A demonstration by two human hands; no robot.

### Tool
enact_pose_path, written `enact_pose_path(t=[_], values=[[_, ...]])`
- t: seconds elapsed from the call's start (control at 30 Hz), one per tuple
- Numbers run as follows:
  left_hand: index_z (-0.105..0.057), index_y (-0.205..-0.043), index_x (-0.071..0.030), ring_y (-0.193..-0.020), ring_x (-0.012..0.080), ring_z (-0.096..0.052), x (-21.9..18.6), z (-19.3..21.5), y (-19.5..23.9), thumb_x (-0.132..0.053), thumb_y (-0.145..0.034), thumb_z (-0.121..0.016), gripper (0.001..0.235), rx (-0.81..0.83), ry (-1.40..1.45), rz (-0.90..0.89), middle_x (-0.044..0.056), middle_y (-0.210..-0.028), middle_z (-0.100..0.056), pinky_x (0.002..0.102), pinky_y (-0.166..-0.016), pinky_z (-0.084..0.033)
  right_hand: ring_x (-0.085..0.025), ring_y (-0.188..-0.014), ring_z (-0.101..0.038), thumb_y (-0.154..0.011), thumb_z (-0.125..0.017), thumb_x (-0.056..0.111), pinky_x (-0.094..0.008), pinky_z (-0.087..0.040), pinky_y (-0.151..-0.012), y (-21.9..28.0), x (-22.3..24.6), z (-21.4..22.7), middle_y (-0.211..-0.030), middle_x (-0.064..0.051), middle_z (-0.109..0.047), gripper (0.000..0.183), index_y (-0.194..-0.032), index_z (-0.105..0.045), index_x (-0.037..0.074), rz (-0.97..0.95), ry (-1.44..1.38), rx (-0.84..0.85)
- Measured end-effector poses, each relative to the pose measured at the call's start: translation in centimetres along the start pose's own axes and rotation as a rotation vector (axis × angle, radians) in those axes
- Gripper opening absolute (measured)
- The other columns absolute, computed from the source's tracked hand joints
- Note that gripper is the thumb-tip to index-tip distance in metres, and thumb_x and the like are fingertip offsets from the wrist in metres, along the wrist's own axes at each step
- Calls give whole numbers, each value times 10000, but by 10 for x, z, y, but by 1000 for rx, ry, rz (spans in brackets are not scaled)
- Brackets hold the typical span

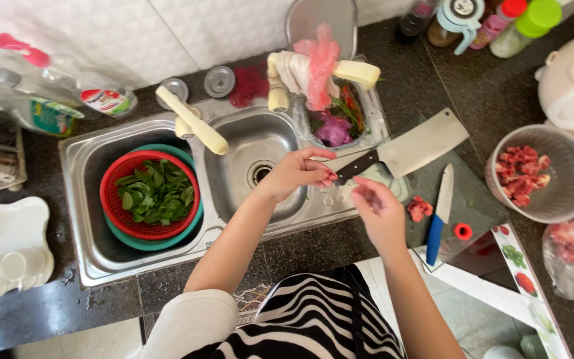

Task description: The person cuts pieces of raw red meat on a glass cutting board using a knife and places the cut pieces into a white bowl. The person handles the meat by hand, separates pieces, and repeatedly slices them into smaller portions.

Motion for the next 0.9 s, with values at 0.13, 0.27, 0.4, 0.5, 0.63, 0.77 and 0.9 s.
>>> enact_pose_path(t=[0.13,0.27,0.4,0.5,0.63,0.77,0.9], values=[[-477,-1492,1,-946,143,-721,-16,-39,3,-21,-932,-684,597,66,-35,-34,137,-1074,-766,287,-830,-586,-101,-849,-625,-875,-762,-12,-229,-529,-762,-4,49,-11,-1044,-47,-624,373,-1242,-703,18,158,231,-22],[-443,-1552,-18,-935,128,-707,-17,-57,-1,-24,-952,-697,651,96,-36,-22,135,-1056,-746,291,-832,-590,-115,-781,-653,-862,-793,13,-235,-532,-674,-5,75,-11,-994,-50,-652,246,-1103,-750,42,213,429,-90],[-451,-1545,-13,-966,139,-725,-17,-61,-2,-33,-959,-676,628,103,-85,5,146,-1098,-765,289,-859,-598,-114,-813,-682,-912,-758,32,-228,-548,-614,-4,77,-3,-985,-39,-653,104,-1012,-762,60,209,452,-108],[-451,-1540,-25,-995,146,-728,-18,-64,-1,-44,-968,-661,609,125,-107,23,142,-1107,-760,291,-875,-590,-122,-779,-670,-910,-760,33,-237,-531,-656,-4,75,5,-983,-41,-666,93,-1003,-763,40,228,511,-115],[-461,-1513,-32,-1027,146,-722,-20,-69,-1,-49,-961,-661,587,163,-91,-16,133,-1178,-755,299,-904,-577,-119,-807,-662,-926,-751,26,-232,-534,-690,-3,68,16,-987,-45,-652,79,-1002,-735,11,168,440,-135],[-506,-1487,-14,-1019,144,-705,-23,-70,-2,-38,-963,-686,555,138,-170,-79,154,-1189,-763,297,-883,-563,-108,-869,-654,-945,-720,15,-227,-537,-744,-4,61,23,-1039,-58,-633,74,-1012,-715,-16,109,298,-107],[-534,-1453,-34,-1043,136,-704,-24,-70,-3,-46,-954,-699,525,111,-222,-94,126,-1169,-758,296,-886,-568,-97,-921,-647,-956,-700,9,-218,-539,-797,-4,58,27,-1085,-59,-622,85,-1024,-691,-42,104,204,-79]])
Point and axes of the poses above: each hand's wrist, its own y-axis away from the middle knuckle, its own z-axis out of the back of the hand, x = y × z, the point moved 6 cm from there along -y, towards the middle knuckle
